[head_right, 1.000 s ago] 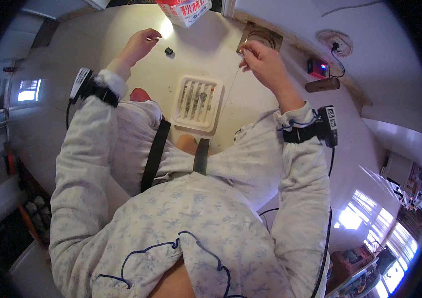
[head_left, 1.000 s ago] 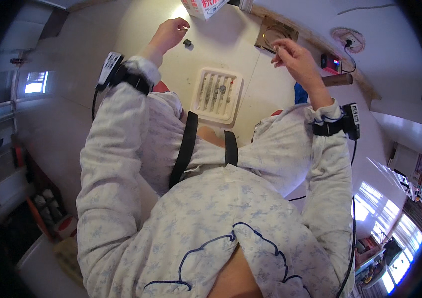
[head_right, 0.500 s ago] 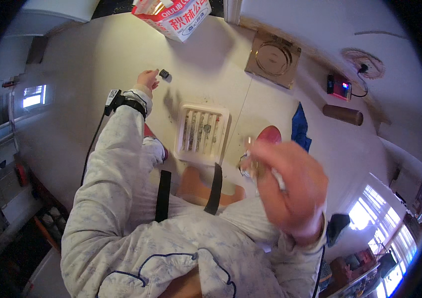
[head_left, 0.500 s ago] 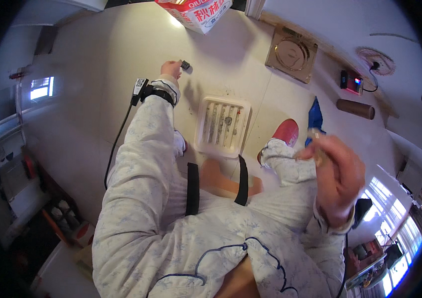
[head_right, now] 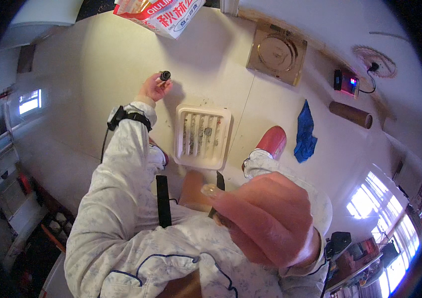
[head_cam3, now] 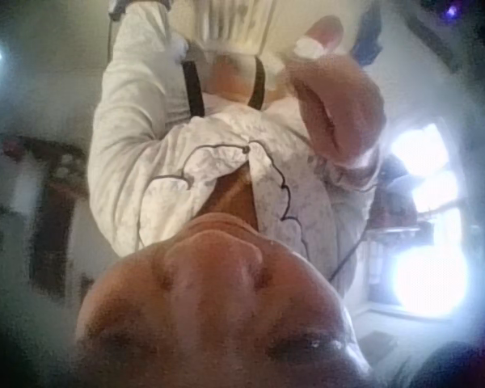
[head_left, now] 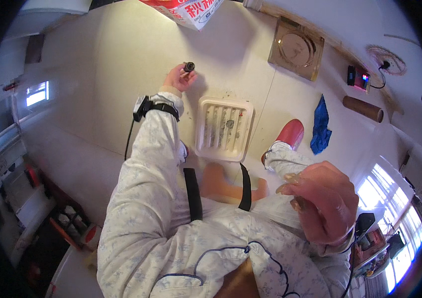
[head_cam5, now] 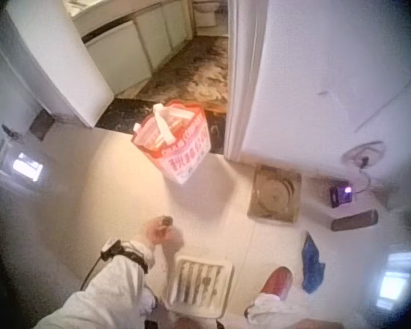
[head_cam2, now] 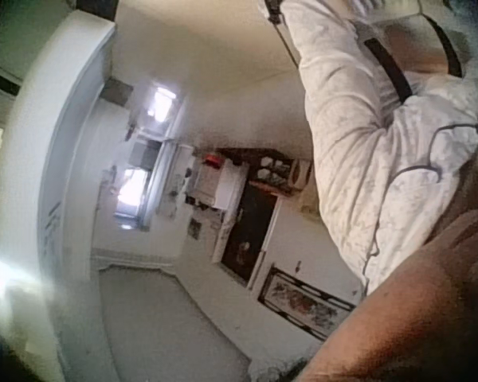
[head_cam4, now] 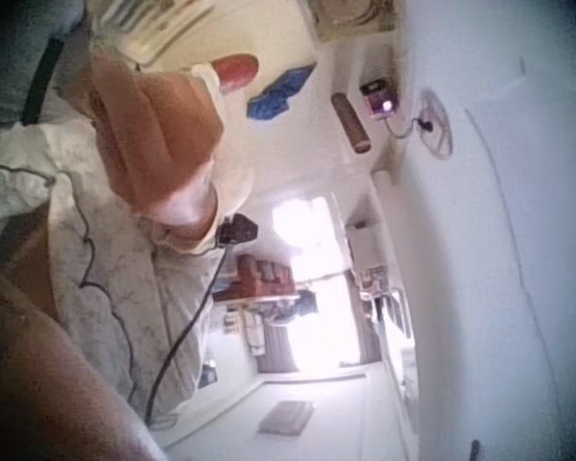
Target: The person assembles a small incense holder by placing a dark circular base into a gold-colored square frame, then inserts a bundle of incense sticks into the holder. The person handles the base, frame, and incense sticks, then places the assembled holder on the floor.
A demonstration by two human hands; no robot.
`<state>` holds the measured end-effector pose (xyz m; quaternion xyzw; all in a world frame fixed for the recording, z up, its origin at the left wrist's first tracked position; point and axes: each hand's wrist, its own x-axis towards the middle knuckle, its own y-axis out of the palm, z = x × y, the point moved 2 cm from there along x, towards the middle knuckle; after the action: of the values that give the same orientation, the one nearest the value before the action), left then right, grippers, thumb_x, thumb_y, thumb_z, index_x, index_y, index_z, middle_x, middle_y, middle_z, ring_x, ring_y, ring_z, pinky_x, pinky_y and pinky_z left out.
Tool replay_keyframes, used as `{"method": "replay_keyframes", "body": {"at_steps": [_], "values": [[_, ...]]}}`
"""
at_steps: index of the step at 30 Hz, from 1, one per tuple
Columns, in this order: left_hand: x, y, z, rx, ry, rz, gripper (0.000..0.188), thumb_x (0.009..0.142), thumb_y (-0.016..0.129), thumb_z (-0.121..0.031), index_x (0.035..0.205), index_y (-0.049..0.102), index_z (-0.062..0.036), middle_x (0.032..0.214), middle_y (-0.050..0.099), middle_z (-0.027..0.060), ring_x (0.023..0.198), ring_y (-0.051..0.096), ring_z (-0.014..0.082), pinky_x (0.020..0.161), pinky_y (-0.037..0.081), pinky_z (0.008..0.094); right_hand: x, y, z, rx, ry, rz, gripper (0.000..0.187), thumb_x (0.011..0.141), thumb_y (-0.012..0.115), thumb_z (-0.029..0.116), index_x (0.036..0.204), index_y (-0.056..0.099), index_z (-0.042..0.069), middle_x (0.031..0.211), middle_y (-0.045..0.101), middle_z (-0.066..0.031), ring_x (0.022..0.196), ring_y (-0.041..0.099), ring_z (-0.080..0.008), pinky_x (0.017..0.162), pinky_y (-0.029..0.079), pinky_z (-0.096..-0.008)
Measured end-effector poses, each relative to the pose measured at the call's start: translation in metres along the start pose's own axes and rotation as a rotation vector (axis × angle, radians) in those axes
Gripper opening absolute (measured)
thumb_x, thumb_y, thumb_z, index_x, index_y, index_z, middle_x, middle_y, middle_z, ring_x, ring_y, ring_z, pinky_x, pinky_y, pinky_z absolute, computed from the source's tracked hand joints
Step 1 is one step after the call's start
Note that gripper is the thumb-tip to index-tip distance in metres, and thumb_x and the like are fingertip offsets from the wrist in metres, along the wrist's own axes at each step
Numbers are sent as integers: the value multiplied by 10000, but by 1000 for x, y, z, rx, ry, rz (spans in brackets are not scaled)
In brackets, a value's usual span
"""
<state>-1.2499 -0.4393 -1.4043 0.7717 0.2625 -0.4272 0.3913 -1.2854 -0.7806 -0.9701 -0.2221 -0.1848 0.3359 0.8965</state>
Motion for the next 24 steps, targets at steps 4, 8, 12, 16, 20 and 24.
{"method": "replay_keyframes", "body": {"at_steps": [4,8,12,16,20,24], "values": [[-37,8,36,-156,-184,373,403,918,536,-221,1136,534,118,860,604,154,776,613,233,821,546,378,-3,6,5,32,-81,-26,363,689,645,-55,1050,625,-16,659,588,-65,516,541,-200,465,407,-329],[-98,51,62,-222,-242,629,458,928,524,-232,1234,493,107,912,608,154,856,625,243,839,540,364,0,9,-2,-102,-12,-20,333,712,644,-29,1044,623,-7,684,598,-86,544,549,-222,494,416,-344],[-189,113,42,100,-65,677,484,943,513,-260,1279,459,85,1024,613,165,914,636,259,857,545,369,-4,5,-8,-215,113,-108,214,815,601,53,1028,613,35,812,649,-130,706,621,-310,627,485,-380],[-296,150,5,441,155,833,454,913,563,-163,1297,460,56,1109,592,136,1010,620,243,903,521,355,-19,2,5,-173,161,-96,213,878,556,30,1083,612,21,857,658,-146,688,640,-241,604,486,-305],[-383,149,11,733,455,770,562,819,639,9,1338,426,9,1113,571,94,1076,583,204,958,471,338,-32,-2,19,-163,162,-132,170,883,554,115,1032,616,62,832,664,-143,720,637,-309,621,493,-381],[-451,120,39,932,736,738,750,773,689,38,1414,309,-53,1151,527,93,1109,552,203,951,451,338,-42,0,26,-203,146,-65,211,902,545,102,1096,612,56,780,662,-143,657,650,-236,595,491,-296]]}}
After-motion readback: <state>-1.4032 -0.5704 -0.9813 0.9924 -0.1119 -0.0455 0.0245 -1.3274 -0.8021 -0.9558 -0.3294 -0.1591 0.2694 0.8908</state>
